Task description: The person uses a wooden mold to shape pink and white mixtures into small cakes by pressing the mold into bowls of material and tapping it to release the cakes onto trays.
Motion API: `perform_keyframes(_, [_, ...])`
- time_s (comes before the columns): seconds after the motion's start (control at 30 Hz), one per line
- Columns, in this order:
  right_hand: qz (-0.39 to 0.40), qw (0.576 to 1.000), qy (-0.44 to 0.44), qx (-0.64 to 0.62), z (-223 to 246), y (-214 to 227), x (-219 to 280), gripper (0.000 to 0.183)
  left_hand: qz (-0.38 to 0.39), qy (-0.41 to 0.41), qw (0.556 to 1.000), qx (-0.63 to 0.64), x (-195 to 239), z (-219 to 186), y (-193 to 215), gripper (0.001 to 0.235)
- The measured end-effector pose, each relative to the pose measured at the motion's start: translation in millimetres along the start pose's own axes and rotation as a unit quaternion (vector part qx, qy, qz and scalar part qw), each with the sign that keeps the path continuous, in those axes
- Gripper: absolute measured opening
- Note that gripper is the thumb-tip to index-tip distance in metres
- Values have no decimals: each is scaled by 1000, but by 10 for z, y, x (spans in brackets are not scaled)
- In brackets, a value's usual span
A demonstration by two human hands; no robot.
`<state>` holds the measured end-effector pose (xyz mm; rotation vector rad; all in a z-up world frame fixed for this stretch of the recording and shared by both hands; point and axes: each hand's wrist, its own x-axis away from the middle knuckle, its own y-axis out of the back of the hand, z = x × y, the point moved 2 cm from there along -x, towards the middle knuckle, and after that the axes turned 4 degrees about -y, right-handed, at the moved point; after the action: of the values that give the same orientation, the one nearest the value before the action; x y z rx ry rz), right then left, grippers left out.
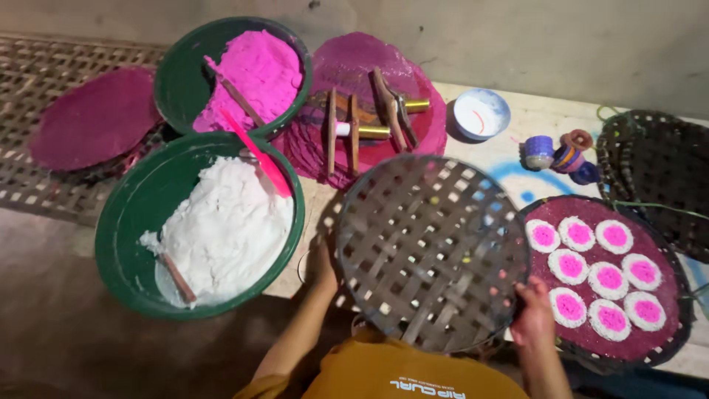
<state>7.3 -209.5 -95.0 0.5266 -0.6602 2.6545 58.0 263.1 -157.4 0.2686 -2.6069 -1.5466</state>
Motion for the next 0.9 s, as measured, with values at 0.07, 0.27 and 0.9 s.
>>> perform_keyframes(0.07, [-7, 999, -4, 37, -103, -18, -43, 31, -3, 91, 958, 272, 82, 83, 127, 53])
perform_keyframes(0.27, [-54, 918, 306, 247, 581, -548, -341, 47, 100, 194, 742, 634, 602, -89, 516, 63])
perform_keyframes(0.9, [-75, 735, 135, 660, 210, -3804, -2966, 41, 119, 150, 711, 677, 990, -38, -2, 61])
